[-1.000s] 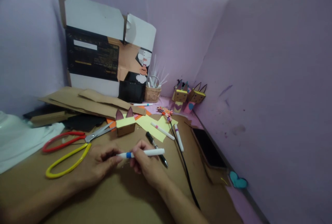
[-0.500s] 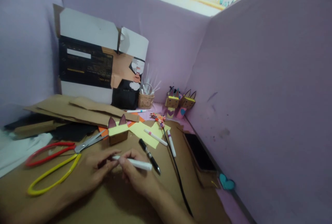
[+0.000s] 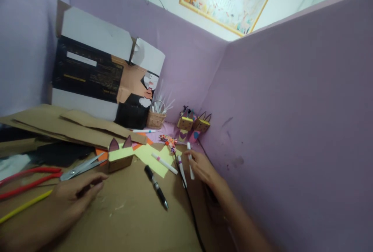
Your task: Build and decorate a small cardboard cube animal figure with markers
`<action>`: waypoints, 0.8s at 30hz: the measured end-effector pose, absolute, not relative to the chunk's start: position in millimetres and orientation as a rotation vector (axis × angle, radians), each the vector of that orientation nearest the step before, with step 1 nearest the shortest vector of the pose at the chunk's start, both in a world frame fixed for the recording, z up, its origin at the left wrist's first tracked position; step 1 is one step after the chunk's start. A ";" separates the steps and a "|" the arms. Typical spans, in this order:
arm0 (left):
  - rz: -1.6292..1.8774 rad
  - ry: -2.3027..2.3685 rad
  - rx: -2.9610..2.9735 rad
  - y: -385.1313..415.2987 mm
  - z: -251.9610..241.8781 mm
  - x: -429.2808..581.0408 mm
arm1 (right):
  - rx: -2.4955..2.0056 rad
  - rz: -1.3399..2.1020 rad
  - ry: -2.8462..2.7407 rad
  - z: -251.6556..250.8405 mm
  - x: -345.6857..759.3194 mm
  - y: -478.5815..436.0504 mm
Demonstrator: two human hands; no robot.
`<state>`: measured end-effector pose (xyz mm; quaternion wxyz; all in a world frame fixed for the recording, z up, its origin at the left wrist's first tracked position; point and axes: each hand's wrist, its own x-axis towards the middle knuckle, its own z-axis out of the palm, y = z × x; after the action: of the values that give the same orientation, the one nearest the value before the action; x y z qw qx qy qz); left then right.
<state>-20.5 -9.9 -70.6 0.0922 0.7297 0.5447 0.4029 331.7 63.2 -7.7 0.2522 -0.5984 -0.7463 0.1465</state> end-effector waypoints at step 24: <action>1.227 1.618 2.170 -16.9 -49.4 -17.7 | -1.818 0.246 -2.092 -36.9 258.9 88.3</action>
<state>-17.7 -16.9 -49.4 0.0849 0.7276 0.5424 0.4113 258.9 88.3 -36.9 0.1786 -0.6429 -0.7397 0.0870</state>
